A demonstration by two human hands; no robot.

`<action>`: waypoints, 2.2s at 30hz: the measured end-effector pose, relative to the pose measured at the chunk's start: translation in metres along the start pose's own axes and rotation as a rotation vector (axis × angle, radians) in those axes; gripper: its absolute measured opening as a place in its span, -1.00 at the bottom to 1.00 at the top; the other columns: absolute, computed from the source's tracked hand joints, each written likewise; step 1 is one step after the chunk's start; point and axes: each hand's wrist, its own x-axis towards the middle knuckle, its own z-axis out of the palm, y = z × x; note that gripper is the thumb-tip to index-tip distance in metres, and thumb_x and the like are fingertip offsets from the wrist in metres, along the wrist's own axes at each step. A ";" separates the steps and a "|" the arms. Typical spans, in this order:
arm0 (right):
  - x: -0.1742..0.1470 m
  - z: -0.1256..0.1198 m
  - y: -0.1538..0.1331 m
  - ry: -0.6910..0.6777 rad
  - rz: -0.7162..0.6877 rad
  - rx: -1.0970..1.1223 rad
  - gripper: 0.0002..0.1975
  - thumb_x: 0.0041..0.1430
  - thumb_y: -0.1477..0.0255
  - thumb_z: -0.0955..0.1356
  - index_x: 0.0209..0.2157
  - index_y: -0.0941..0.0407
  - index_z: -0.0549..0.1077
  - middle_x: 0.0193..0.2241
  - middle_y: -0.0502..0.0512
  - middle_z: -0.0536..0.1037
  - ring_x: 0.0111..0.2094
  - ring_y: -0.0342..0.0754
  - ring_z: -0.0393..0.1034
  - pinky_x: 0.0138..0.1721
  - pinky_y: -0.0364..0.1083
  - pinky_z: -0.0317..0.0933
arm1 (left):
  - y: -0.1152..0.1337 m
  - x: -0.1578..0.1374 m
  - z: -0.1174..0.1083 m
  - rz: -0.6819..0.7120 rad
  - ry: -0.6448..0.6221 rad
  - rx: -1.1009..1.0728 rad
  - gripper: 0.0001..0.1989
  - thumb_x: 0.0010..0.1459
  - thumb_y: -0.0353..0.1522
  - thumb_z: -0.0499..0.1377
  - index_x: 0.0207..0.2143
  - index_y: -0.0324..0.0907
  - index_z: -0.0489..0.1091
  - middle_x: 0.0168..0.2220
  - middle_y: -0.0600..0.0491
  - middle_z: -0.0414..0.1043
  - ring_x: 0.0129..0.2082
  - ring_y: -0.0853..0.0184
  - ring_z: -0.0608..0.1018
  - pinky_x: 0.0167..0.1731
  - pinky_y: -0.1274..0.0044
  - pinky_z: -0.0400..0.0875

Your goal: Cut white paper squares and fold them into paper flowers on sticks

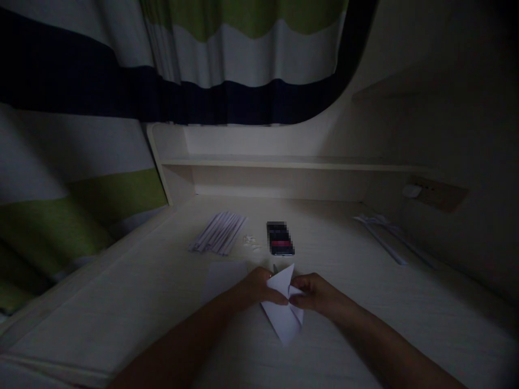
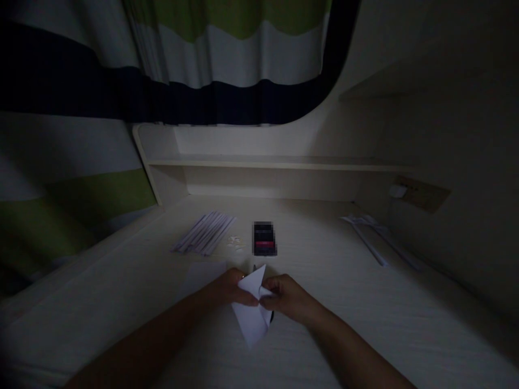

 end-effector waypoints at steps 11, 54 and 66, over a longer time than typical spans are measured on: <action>0.003 0.002 -0.009 0.501 -0.164 0.264 -0.80 -0.25 0.39 0.41 -0.49 0.19 0.46 -0.52 0.09 0.52 -0.51 -0.09 0.36 -0.38 -0.11 0.18 | 0.001 0.007 0.001 0.250 0.148 -0.550 -0.64 -0.16 -0.30 0.21 -0.27 -0.30 0.36 -0.34 -0.07 0.43 -0.36 0.29 0.45 -0.34 0.46 0.30; -0.006 -0.016 -0.018 0.424 -0.315 -0.144 -0.87 -0.12 0.36 0.38 -0.47 0.12 0.46 -0.44 0.03 0.46 -0.44 -0.11 0.32 -0.47 -0.15 0.17 | -0.002 -0.003 0.006 0.010 -0.058 -0.352 -0.82 -0.33 -0.43 0.25 -0.53 -0.28 0.47 -0.57 0.10 0.41 -0.57 0.41 0.39 -0.52 0.59 0.19; -0.016 -0.015 -0.034 0.178 -0.765 -0.655 -0.85 0.05 0.47 0.28 -0.36 0.05 0.48 -0.43 0.09 0.39 -0.32 -0.05 0.26 -0.31 -0.02 0.19 | -0.004 -0.002 0.004 -0.022 -0.090 -0.428 -0.86 -0.36 -0.48 0.24 -0.57 -0.30 0.45 -0.66 0.13 0.36 -0.66 0.46 0.34 -0.59 0.61 0.12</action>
